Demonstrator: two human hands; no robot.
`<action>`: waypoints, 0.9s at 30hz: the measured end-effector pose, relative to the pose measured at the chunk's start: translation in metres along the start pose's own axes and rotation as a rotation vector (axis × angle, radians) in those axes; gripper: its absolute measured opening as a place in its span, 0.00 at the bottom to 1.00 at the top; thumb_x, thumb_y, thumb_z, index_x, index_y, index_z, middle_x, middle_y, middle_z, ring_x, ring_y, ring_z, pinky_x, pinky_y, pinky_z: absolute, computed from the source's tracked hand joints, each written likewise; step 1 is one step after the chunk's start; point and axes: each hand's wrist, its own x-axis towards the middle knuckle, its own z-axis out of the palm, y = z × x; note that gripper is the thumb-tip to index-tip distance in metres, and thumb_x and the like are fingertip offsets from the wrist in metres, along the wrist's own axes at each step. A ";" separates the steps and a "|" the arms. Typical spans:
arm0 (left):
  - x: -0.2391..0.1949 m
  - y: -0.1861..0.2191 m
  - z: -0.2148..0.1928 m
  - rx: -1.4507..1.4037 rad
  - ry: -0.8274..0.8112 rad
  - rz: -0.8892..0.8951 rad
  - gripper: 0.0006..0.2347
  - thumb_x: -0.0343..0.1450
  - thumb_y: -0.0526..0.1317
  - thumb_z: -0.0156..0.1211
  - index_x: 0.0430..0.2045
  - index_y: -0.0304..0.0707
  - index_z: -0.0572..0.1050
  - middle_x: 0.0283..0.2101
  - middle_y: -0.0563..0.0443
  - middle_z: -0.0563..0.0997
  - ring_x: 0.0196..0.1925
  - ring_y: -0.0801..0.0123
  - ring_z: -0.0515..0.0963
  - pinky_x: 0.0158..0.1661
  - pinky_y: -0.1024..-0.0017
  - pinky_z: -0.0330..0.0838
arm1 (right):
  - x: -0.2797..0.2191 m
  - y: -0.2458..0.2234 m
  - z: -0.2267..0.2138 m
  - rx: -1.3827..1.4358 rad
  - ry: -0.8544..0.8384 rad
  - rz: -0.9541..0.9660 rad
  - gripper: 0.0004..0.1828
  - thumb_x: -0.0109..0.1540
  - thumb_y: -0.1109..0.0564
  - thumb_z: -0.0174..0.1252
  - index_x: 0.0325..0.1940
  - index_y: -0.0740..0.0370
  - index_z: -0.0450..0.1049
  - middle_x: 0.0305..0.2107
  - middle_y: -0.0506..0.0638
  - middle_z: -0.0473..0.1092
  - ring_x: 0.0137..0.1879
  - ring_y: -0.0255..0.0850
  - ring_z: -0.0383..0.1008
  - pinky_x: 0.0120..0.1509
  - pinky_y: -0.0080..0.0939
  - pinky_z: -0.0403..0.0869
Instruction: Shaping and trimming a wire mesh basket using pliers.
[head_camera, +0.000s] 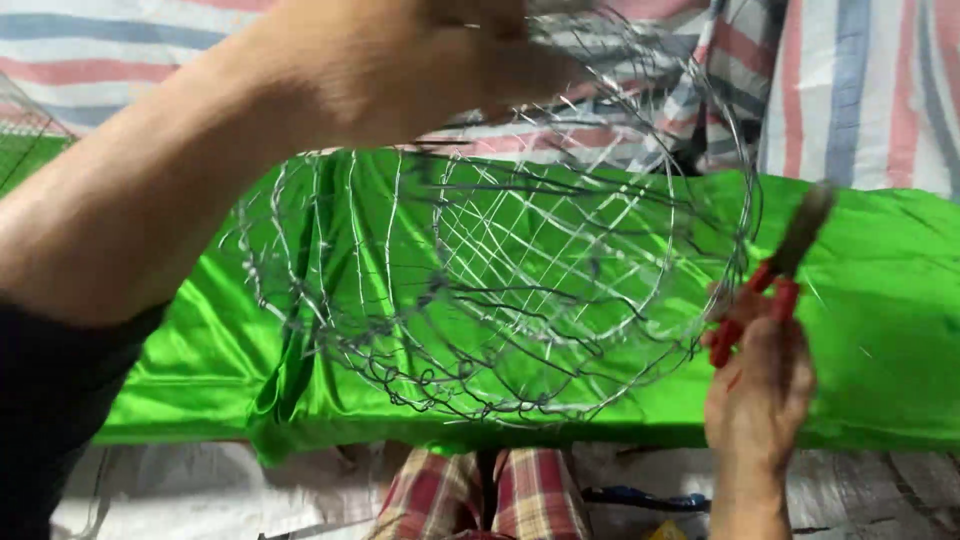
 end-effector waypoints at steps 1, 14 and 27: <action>0.007 -0.002 0.008 -0.001 0.003 -0.012 0.16 0.79 0.55 0.57 0.37 0.45 0.85 0.26 0.55 0.85 0.16 0.71 0.77 0.18 0.70 0.72 | -0.004 0.002 0.004 0.001 -0.011 0.005 0.20 0.73 0.45 0.51 0.65 0.56 0.68 0.51 0.45 0.74 0.47 0.29 0.70 0.53 0.32 0.72; -0.008 -0.040 0.082 -0.282 0.360 0.044 0.03 0.76 0.41 0.60 0.36 0.46 0.77 0.31 0.59 0.75 0.26 0.73 0.69 0.29 0.74 0.68 | -0.023 0.059 -0.004 0.252 0.111 0.300 0.15 0.68 0.57 0.56 0.59 0.57 0.70 0.36 0.45 0.73 0.43 0.36 0.74 0.47 0.38 0.76; -0.169 -0.063 0.279 -0.862 0.891 -0.417 0.05 0.75 0.37 0.58 0.42 0.40 0.71 0.33 0.56 0.73 0.29 0.77 0.69 0.29 0.83 0.67 | -0.019 0.128 -0.053 0.623 0.222 0.561 0.09 0.69 0.55 0.58 0.52 0.58 0.75 0.35 0.51 0.75 0.38 0.42 0.76 0.41 0.40 0.76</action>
